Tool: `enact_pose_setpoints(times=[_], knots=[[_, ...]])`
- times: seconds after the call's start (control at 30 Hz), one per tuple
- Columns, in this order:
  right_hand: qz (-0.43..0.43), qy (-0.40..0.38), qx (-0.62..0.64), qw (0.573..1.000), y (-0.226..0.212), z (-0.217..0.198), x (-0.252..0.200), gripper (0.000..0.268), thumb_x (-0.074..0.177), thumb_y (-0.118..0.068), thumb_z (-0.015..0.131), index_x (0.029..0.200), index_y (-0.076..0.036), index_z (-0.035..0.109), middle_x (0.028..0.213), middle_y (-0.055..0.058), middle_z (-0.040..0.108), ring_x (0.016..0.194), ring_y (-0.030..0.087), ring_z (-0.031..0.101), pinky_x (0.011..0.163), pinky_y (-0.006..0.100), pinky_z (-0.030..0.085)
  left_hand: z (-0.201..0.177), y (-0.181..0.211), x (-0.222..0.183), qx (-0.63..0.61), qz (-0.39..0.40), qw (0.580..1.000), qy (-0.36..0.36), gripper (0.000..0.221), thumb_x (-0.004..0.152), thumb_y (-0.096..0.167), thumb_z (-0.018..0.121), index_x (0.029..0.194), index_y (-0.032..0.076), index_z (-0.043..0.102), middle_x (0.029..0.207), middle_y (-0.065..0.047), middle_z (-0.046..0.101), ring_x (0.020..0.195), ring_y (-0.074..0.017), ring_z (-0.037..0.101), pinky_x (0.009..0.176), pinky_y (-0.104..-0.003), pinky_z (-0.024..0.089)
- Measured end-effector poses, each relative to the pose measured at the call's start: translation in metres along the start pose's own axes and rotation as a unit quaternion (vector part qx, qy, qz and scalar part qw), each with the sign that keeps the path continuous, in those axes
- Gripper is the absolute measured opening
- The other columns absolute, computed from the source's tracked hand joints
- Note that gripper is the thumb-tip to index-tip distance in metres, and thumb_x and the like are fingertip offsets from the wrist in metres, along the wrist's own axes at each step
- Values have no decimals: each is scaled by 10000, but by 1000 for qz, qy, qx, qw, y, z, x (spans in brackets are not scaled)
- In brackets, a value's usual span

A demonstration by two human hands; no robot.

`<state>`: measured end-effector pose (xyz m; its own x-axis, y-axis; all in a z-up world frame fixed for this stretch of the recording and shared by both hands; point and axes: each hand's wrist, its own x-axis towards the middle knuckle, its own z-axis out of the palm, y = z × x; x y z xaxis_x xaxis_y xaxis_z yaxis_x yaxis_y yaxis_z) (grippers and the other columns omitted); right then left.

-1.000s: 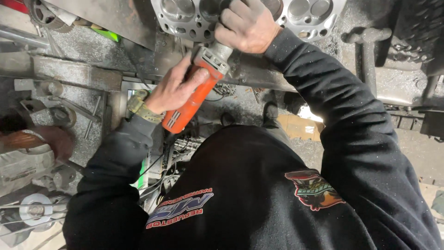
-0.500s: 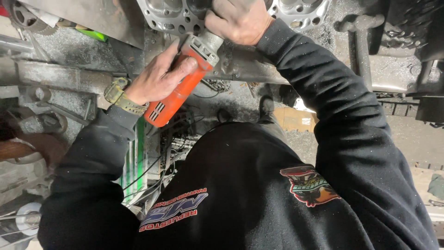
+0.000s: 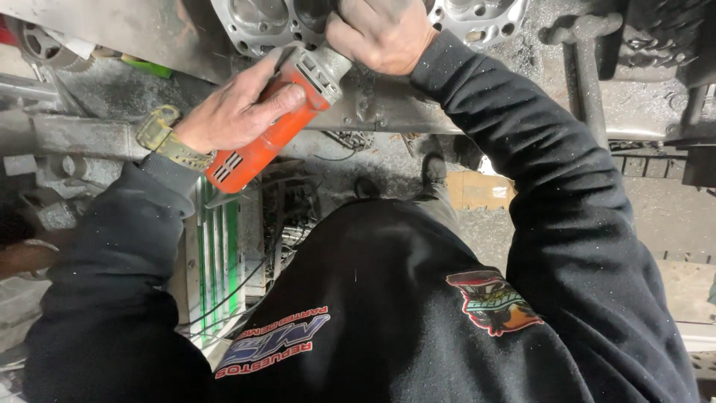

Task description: Grinding and cleaning the surface of an engine cylinder head using a power die grinder.

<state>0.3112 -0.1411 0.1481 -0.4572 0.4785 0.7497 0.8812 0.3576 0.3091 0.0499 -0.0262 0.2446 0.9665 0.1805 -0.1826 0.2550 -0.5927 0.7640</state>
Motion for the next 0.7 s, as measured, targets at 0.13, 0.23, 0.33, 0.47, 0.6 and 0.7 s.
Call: enact_pose_setpoints(times=[0.13,0.23,0.33,0.47,0.6,0.7], knots=[[15,9,-16,1000,-4,1,-5,223,826,-162,642,1032,-85,608,958,8,567,896,151,607,794,298,485,-5,7,3,-24,-1,999,-31,557,1100,452,511,1493,58,485,1310,-109,705,1226,-228,640,1110,-377,471],[17,-8,-23,1000,-5,6,-12,224,827,-150,643,1038,-80,613,956,9,570,882,146,604,782,296,478,-7,-2,4,-41,-3,997,-60,479,1116,449,508,1403,69,552,1282,-92,731,1227,-198,663,1115,-370,485],[9,2,-30,1000,-5,5,-11,145,878,-143,648,1002,-90,594,952,-2,559,883,135,603,773,294,468,-5,-11,5,0,7,999,-38,574,1097,452,520,1515,63,460,1316,-129,671,1202,-238,621,1080,-395,472],[22,-2,-28,999,-5,-1,-10,184,863,-151,651,1030,-88,606,953,4,573,876,143,608,764,305,472,-5,-11,8,15,26,999,-34,670,1104,499,500,1575,38,382,1402,-188,615,1312,-299,592,1104,-439,443],[27,-5,-11,1000,-5,0,-11,187,877,-155,648,1045,-83,607,960,8,569,887,148,609,783,306,478,-1,-7,8,25,-14,999,-41,691,1064,554,480,1547,65,417,1370,-182,644,1280,-288,626,1081,-436,475],[17,-2,-11,1000,-6,0,-14,147,883,-142,636,1006,-85,577,987,12,565,908,148,608,757,283,474,4,-4,4,32,-17,999,-23,696,1069,542,477,1555,51,399,1367,-192,636,1275,-295,621,1069,-444,471]])
